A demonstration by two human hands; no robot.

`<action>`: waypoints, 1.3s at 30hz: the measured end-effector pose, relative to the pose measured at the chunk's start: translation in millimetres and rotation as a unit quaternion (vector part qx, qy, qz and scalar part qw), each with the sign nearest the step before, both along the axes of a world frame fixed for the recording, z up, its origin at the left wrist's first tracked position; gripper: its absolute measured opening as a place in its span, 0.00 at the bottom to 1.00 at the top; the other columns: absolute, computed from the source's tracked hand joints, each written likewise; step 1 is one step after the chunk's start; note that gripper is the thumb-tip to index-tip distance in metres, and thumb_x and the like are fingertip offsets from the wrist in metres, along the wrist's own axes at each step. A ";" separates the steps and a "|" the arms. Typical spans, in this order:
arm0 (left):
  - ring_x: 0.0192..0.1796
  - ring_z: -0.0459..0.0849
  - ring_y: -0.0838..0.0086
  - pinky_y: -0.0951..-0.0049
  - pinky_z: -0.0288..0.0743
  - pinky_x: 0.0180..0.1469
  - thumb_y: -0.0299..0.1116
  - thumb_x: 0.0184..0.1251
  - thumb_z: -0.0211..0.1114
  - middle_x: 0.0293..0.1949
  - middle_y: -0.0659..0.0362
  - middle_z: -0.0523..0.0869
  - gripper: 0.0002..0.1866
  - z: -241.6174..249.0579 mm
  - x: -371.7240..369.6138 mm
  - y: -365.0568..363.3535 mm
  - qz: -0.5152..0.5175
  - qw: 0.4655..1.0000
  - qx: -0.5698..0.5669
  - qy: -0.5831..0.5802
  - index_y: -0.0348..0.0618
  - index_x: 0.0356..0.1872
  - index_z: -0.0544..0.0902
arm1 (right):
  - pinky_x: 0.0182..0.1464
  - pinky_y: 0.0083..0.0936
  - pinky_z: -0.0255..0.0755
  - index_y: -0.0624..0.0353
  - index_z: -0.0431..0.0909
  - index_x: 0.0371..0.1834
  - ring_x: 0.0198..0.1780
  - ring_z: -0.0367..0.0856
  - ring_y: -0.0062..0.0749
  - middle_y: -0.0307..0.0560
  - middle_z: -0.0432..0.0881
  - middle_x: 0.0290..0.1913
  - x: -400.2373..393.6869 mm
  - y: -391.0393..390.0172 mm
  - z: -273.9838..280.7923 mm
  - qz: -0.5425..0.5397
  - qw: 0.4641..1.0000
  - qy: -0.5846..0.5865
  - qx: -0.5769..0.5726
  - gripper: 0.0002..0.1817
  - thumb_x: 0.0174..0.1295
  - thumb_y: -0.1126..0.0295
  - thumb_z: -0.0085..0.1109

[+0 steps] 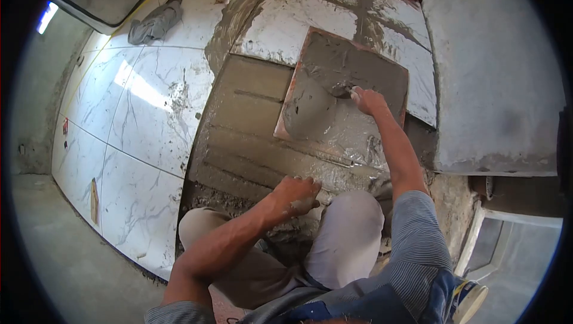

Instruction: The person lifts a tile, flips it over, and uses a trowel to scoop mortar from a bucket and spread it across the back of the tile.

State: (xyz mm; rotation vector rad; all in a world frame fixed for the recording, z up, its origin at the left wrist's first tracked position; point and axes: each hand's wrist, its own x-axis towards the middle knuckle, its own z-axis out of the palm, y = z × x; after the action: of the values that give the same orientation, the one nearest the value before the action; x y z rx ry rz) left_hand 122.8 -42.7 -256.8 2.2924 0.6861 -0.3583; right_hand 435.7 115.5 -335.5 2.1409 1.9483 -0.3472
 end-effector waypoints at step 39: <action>0.54 0.75 0.51 0.55 0.68 0.55 0.47 0.61 0.58 0.52 0.46 0.75 0.31 -7.7 12.0 11.2 -0.026 0.999 -0.005 0.031 0.42 0.62 0.66 | 0.48 0.48 0.70 0.69 0.68 0.48 0.44 0.77 0.62 0.69 0.79 0.37 51.7 -135.8 -77.1 -0.318 0.931 0.112 0.140 0.22 0.63 0.58 0.42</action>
State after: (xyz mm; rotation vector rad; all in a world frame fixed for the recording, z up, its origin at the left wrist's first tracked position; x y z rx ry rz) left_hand 134.8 -31.5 -264.5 2.3020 0.6545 -0.4590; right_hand 487.3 -20.3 -412.6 3.0199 1.4032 -0.4564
